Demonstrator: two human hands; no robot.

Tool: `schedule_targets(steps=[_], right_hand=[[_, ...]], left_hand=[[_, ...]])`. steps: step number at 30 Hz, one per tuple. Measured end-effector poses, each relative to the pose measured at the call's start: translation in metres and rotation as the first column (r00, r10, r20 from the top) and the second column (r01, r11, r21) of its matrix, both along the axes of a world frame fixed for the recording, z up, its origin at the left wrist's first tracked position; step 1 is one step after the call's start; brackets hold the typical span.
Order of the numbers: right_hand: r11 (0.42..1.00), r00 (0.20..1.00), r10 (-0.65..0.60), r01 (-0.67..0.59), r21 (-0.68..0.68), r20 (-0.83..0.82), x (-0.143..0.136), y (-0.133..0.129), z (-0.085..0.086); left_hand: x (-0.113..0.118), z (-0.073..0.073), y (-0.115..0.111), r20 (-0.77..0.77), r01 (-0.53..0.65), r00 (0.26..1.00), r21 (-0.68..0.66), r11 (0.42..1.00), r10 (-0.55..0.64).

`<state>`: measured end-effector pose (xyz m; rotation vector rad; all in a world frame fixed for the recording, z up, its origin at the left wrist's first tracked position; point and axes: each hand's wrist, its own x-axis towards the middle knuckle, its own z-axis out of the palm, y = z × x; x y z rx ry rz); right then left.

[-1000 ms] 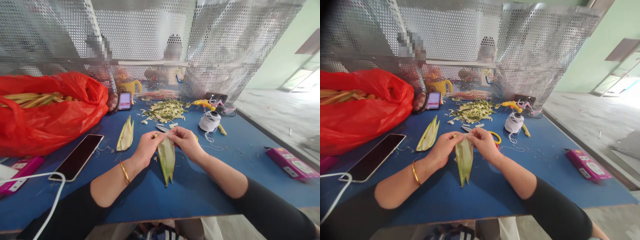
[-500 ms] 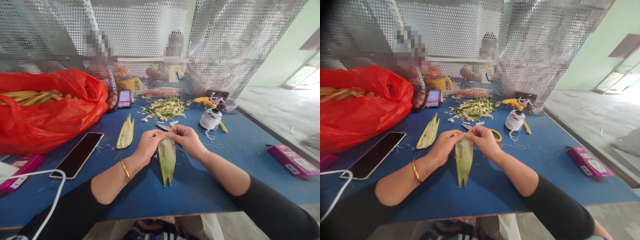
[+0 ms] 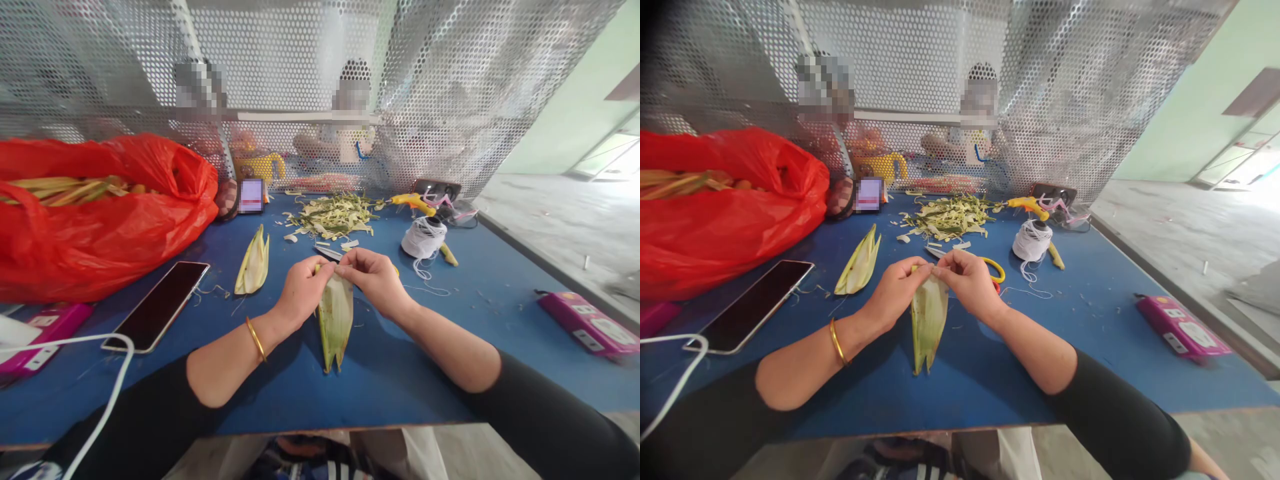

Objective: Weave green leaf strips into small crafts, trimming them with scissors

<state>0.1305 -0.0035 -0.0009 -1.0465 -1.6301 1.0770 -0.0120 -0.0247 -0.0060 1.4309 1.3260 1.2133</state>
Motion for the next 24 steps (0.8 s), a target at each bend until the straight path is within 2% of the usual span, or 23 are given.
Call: schedule_targets(steps=[5, 9, 11, 13, 15, 17, 21, 24], right_hand=[[0.994, 0.999, 0.02, -0.025, 0.106, 0.047, 0.0027, -0.0007, 0.0], [0.978, 0.991, -0.033, 0.005, 0.207, 0.133, 0.0025, -0.0033, 0.0009], [0.988, 0.995, -0.042, 0.027, 0.154, 0.092, 0.001, -0.0038, 0.0014], [1.0, 1.0, -0.013, 0.013, 0.017, -0.018, -0.0011, -0.0038, 0.002], [0.992, 0.993, 0.013, -0.027, -0.12, -0.12, -0.0029, -0.0036, 0.0024], [0.981, 0.987, 0.011, -0.043, -0.191, -0.162, -0.0036, -0.0033, 0.0026], [0.985, 0.987, -0.055, 0.029, -0.17, -0.15, -0.0026, -0.0026, 0.0011], [0.993, 0.991, -0.073, 0.061, -0.105, -0.109, -0.0017, -0.0031, -0.0012]], left_hand=[[0.0035, 0.0022, -0.0024, 0.135, 0.027, 0.991, -0.06, 0.998, -0.018], [0.0059, 0.0029, -0.0031, 0.231, 0.032, 0.973, -0.12, 0.992, -0.003], [0.0057, 0.0031, -0.003, 0.239, 0.019, 0.971, -0.111, 0.994, 0.009], [0.0047, 0.0034, -0.0027, 0.21, -0.01, 0.977, -0.083, 0.997, 0.027], [0.0035, 0.0035, -0.0023, 0.186, -0.029, 0.982, -0.068, 0.997, 0.041], [0.0031, 0.0031, -0.002, 0.219, -0.029, 0.974, -0.089, 0.996, 0.048], [0.0058, 0.0004, -0.0029, 0.342, 0.031, 0.938, -0.218, 0.975, 0.047], [0.0093, -0.0028, -0.0043, 0.354, 0.018, 0.933, -0.244, 0.97, 0.071]])
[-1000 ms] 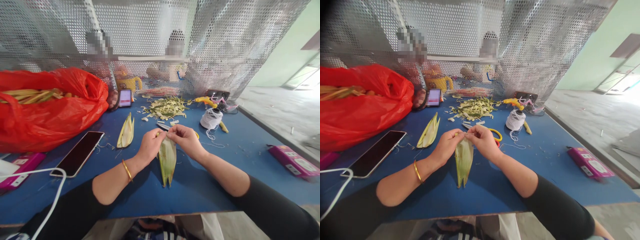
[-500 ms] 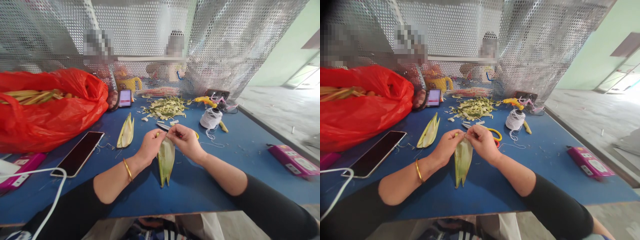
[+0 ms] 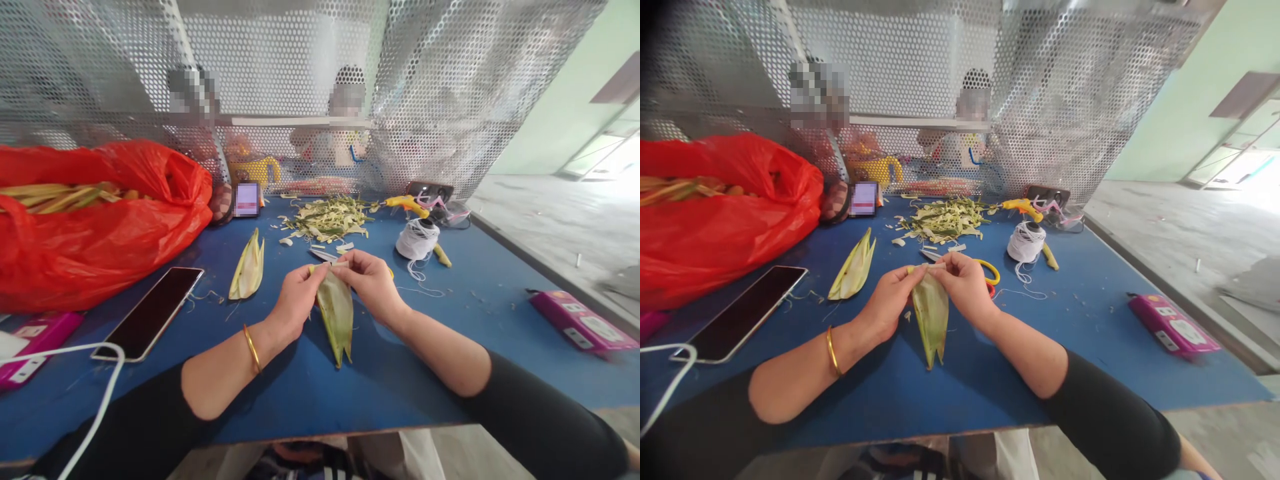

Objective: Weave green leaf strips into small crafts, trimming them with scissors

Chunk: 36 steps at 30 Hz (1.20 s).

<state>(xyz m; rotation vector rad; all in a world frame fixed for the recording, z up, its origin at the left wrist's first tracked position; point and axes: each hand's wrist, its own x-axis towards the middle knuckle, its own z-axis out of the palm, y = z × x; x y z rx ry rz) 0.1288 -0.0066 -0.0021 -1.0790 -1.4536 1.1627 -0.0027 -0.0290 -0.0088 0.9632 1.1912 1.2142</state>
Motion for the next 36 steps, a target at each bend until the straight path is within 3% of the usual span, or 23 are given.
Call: schedule_targets(steps=[5, 9, 13, 17, 20, 26, 33, 36], right_hand=[[0.982, 0.992, -0.032, 0.008, 0.19, 0.121, -0.001, -0.004, 0.0], [0.997, 0.998, 0.059, -0.059, 0.04, 0.001, -0.003, -0.003, 0.001], [0.994, 0.996, 0.087, -0.087, -0.062, -0.005, -0.003, -0.001, -0.004], [0.993, 0.994, -0.014, 0.001, 0.122, 0.107, -0.001, -0.004, -0.004], [0.965, 0.971, -0.063, 0.001, 0.262, 0.23, -0.001, -0.008, -0.002], [0.996, 0.992, 0.092, -0.093, 0.014, 0.089, -0.004, -0.006, -0.008], [0.981, 0.976, 0.016, -0.057, 0.186, 0.216, -0.002, -0.011, -0.005], [0.987, 0.982, 0.116, -0.132, 0.095, 0.152, -0.005, -0.01, -0.006]], left_hand=[[0.0, -0.006, 0.001, -0.092, -0.067, 0.993, 0.081, 0.994, 0.074], [-0.005, -0.009, 0.006, -0.254, -0.127, 0.95, 0.213, 0.969, 0.18], [-0.008, -0.011, 0.009, -0.314, -0.106, 0.93, 0.264, 0.959, 0.19], [-0.007, -0.01, 0.009, -0.326, -0.094, 0.927, 0.276, 0.957, 0.185], [-0.008, -0.009, 0.008, -0.317, -0.098, 0.931, 0.263, 0.96, 0.182], [-0.01, -0.006, 0.01, -0.334, -0.137, 0.913, 0.291, 0.947, 0.235], [-0.011, -0.009, 0.012, -0.309, -0.144, 0.923, 0.273, 0.951, 0.229], [-0.012, -0.009, 0.014, -0.324, -0.162, 0.912, 0.277, 0.947, 0.251]])
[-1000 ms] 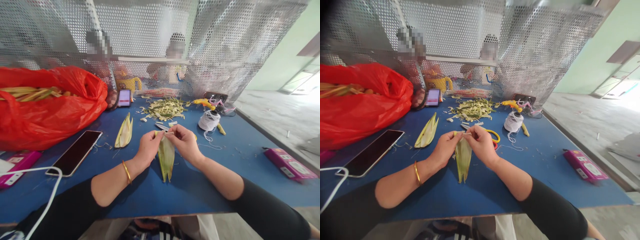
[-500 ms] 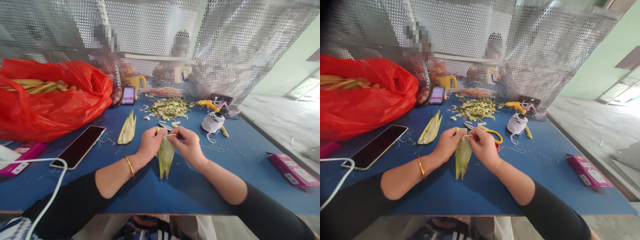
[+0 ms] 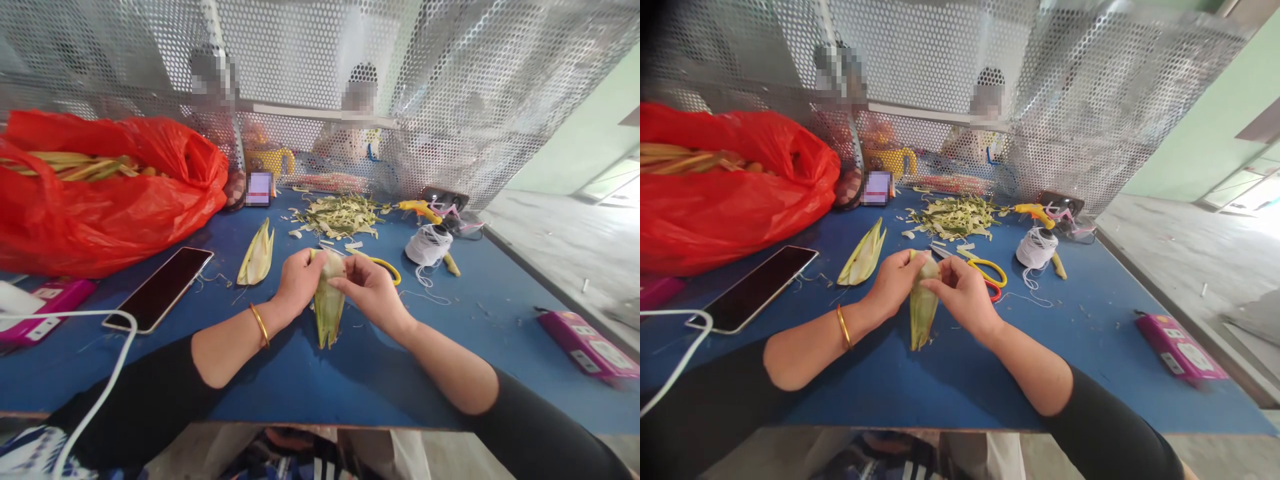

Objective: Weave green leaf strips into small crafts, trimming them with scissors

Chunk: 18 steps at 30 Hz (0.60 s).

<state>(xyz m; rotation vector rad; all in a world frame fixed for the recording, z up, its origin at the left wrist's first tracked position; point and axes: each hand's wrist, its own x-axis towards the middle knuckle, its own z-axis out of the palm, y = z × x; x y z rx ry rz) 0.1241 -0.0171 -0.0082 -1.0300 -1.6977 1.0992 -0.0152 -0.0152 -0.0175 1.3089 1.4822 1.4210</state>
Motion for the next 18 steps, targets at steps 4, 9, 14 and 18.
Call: schedule_targets(steps=[4, 9, 14, 18], right_hand=[[0.996, 0.999, 0.038, -0.04, -0.082, -0.028, -0.002, 0.002, -0.004], [0.996, 0.998, -0.032, 0.026, 0.082, 0.061, 0.002, -0.004, 0.003], [0.991, 0.997, 0.081, -0.082, 0.104, 0.021, 0.007, -0.009, 0.026], [0.945, 0.94, 0.324, -0.326, 0.0, -0.103, 0.02, -0.006, 0.04]], left_hand=[[-0.001, 0.001, 0.001, -0.018, -0.017, 1.0, 0.023, 1.0, 0.018], [-0.002, -0.005, 0.006, 0.03, -0.027, 0.999, -0.001, 1.0, 0.027], [-0.008, -0.013, 0.021, 0.18, -0.077, 0.979, -0.101, 0.992, 0.094], [-0.014, -0.017, 0.03, 0.233, -0.106, 0.964, -0.119, 0.987, 0.132]])
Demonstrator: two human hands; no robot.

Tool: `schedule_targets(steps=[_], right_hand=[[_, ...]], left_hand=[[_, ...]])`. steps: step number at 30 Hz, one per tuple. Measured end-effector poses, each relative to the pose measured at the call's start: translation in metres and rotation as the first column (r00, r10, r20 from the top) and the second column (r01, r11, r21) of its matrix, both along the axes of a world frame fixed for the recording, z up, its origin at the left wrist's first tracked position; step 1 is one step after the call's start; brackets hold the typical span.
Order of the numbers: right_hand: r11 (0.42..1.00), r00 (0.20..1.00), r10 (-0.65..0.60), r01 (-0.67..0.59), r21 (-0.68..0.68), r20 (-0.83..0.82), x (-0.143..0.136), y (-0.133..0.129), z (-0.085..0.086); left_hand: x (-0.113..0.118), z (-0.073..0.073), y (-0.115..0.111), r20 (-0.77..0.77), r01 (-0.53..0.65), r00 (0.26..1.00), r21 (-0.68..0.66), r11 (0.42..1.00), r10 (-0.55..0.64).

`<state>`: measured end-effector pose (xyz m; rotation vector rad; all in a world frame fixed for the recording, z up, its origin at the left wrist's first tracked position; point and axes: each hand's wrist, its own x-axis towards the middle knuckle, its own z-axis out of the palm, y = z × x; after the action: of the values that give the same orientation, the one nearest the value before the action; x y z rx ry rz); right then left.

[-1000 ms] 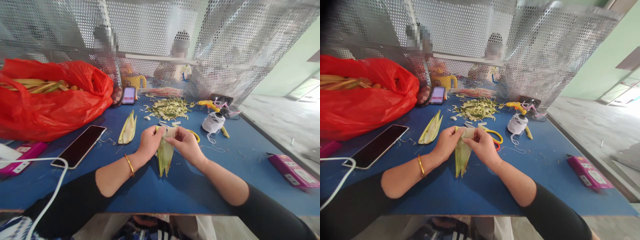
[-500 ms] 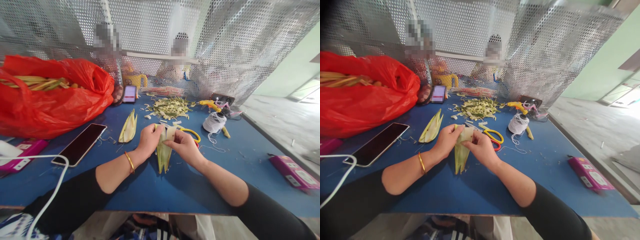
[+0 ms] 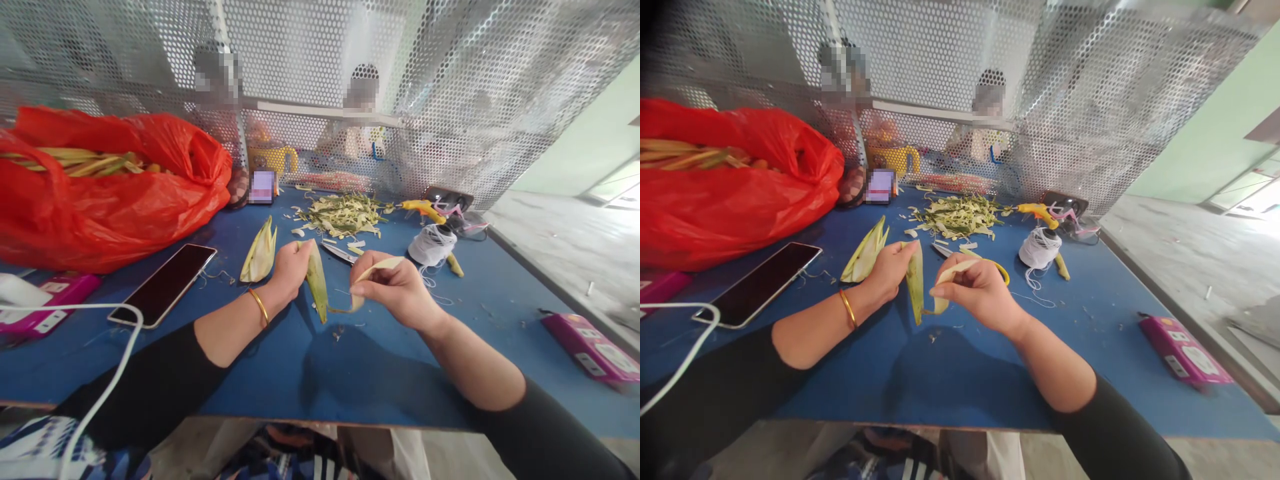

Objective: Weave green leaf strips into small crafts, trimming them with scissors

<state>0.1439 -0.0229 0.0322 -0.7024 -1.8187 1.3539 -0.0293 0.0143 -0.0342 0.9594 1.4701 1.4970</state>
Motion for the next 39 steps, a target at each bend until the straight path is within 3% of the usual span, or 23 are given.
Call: schedule_targets(steps=[2, 4, 6, 8, 10, 13, 15, 17, 20, 22, 25, 30, 39], right_hand=[[0.967, 0.972, 0.224, -0.23, -0.111, -0.064, 0.007, 0.005, 0.001], [0.914, 0.935, 0.336, -0.352, -0.202, -0.11, 0.011, 0.011, -0.001], [0.926, 0.962, 0.272, -0.265, -0.269, -0.011, 0.012, 0.017, -0.007], [0.965, 0.961, 0.102, -0.033, -0.259, 0.257, 0.009, 0.021, -0.015], [0.98, 0.835, -0.034, 0.135, -0.143, 0.549, 0.005, 0.023, -0.021], [0.983, 0.65, -0.18, 0.145, 0.113, 0.738, 0.0, 0.021, -0.024], [0.93, 0.662, -0.354, 0.178, 0.32, 0.661, -0.002, 0.019, -0.025], [0.887, 0.76, -0.436, 0.272, 0.374, 0.482, -0.004, 0.018, -0.026], [0.943, 0.914, -0.331, 0.314, 0.11, 0.233, -0.009, 0.019, -0.031], [0.956, 0.951, -0.28, 0.289, -0.052, 0.131, -0.012, 0.02, -0.033], [0.946, 0.957, -0.282, 0.288, -0.149, 0.06, -0.014, 0.019, -0.034], [0.931, 0.948, -0.316, 0.317, -0.181, 0.034, -0.012, 0.019, -0.03], [0.924, 0.924, -0.383, 0.383, -0.016, 0.013, -0.01, 0.02, -0.034]], left_hand=[[-0.002, -0.001, 0.002, 0.01, -0.021, 1.0, 0.002, 1.0, 0.021], [-0.002, -0.001, 0.002, 0.017, -0.028, 0.999, -0.003, 1.0, 0.028], [-0.002, 0.0, 0.001, 0.024, -0.012, 1.0, -0.004, 1.0, 0.012], [-0.001, 0.002, -0.001, 0.029, 0.007, 1.0, 0.012, 1.0, -0.008], [0.0, 0.004, -0.004, 0.033, 0.019, 0.999, 0.04, 0.999, -0.02], [0.005, 0.009, -0.011, 0.026, 0.043, 0.999, 0.072, 0.997, -0.045], [0.009, 0.013, -0.019, -0.003, 0.089, 0.996, 0.084, 0.993, -0.089], [0.015, 0.017, -0.027, -0.045, 0.165, 0.986, 0.09, 0.982, -0.162], [0.022, 0.023, -0.038, -0.035, 0.296, 0.955, 0.05, 0.954, -0.294], [0.024, 0.027, -0.042, 0.026, 0.341, 0.939, 0.018, 0.94, -0.342], [0.024, 0.03, -0.042, 0.117, 0.335, 0.937, -0.025, 0.942, -0.33], [0.021, 0.029, -0.038, 0.171, 0.312, 0.935, 0.012, 0.95, -0.31], [0.019, 0.027, -0.039, -0.065, 0.352, 0.935, 0.075, 0.933, -0.347]])
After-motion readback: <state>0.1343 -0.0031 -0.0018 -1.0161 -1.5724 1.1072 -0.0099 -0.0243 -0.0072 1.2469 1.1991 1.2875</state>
